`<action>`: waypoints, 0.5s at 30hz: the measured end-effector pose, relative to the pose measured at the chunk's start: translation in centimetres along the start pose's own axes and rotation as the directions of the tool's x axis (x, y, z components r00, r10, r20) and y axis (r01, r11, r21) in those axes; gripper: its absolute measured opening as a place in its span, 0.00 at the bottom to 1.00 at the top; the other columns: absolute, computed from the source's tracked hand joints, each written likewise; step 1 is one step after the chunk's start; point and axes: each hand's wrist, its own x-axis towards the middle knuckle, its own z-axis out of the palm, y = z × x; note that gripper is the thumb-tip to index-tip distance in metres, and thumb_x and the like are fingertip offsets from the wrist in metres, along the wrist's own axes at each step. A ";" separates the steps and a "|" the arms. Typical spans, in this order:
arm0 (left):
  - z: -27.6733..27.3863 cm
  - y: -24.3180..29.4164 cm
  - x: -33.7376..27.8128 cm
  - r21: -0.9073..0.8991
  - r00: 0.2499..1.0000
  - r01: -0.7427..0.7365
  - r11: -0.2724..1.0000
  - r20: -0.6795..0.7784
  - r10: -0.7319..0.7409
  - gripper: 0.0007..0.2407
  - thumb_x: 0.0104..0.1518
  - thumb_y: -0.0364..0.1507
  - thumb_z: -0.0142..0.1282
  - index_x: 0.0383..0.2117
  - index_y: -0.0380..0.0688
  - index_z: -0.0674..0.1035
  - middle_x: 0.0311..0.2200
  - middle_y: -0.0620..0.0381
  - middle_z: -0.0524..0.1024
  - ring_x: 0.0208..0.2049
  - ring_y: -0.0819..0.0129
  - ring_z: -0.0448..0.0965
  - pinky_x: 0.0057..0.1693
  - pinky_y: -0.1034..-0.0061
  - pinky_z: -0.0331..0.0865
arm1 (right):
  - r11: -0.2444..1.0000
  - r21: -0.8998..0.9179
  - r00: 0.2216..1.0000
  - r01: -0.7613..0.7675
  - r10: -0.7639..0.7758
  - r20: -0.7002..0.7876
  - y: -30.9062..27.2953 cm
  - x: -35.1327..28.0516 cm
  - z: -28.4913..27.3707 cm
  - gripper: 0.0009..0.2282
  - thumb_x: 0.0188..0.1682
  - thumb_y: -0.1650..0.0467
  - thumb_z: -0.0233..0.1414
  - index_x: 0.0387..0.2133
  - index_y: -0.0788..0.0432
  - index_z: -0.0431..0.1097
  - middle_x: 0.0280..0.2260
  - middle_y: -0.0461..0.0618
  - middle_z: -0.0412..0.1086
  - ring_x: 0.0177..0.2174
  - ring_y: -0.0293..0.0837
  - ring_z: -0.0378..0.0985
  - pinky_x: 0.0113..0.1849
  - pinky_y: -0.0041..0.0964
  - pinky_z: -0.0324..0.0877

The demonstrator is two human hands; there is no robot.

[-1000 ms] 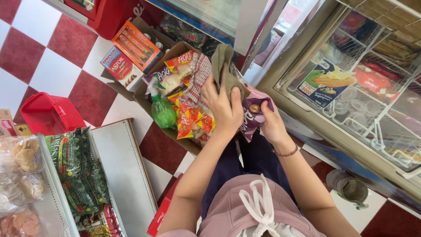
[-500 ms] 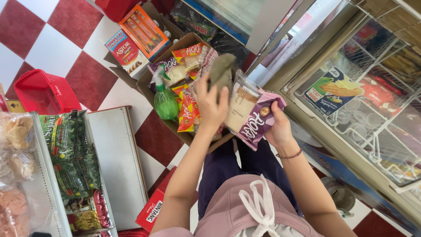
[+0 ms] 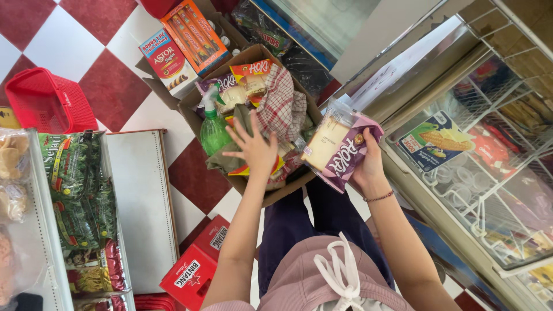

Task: The person scans several bread packages using a handheld barcode scanner and places the packages onto a store shelf one by one.

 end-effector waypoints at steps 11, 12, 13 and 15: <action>7.8 3.1 6.4 -0.105 0.993 -0.114 0.988 -0.010 0.114 0.37 0.42 0.31 0.68 0.64 0.44 0.66 0.59 0.51 0.70 0.64 0.54 0.65 0.68 0.28 0.34 | 0.994 -0.104 0.997 -0.026 0.018 -0.078 -1.1 3.5 -0.5 0.17 0.56 0.61 0.46 0.53 0.58 0.66 0.49 0.51 0.73 0.48 0.47 0.77 0.53 0.49 0.72; 7.9 3.1 6.7 -0.229 0.990 -0.140 0.963 -0.022 0.139 0.27 0.43 0.29 0.67 0.56 0.44 0.76 0.55 0.48 0.73 0.60 0.54 0.70 0.70 0.36 0.42 | 0.987 -0.160 0.998 0.023 -0.031 -0.049 -1.0 3.7 -0.7 0.17 0.58 0.62 0.46 0.54 0.59 0.65 0.50 0.50 0.73 0.49 0.46 0.76 0.53 0.47 0.70; 7.3 3.3 6.5 -0.230 0.990 -0.140 0.963 -0.029 0.136 0.27 0.43 0.29 0.67 0.56 0.44 0.76 0.55 0.48 0.73 0.60 0.54 0.70 0.70 0.36 0.42 | 0.974 -0.214 0.997 0.071 -0.076 -0.014 -0.8 4.1 -0.7 0.16 0.59 0.63 0.46 0.55 0.59 0.65 0.51 0.50 0.72 0.50 0.45 0.74 0.54 0.46 0.69; 4.7 3.8 4.6 -0.679 0.979 -0.163 0.716 -0.022 0.202 0.18 0.48 0.25 0.56 0.49 0.42 0.82 0.47 0.47 0.74 0.51 0.56 0.73 0.62 0.59 0.67 | 0.946 -0.288 0.989 0.149 -0.146 0.033 -0.3 5.0 -0.8 0.16 0.60 0.64 0.45 0.57 0.60 0.65 0.52 0.50 0.71 0.51 0.44 0.73 0.54 0.44 0.68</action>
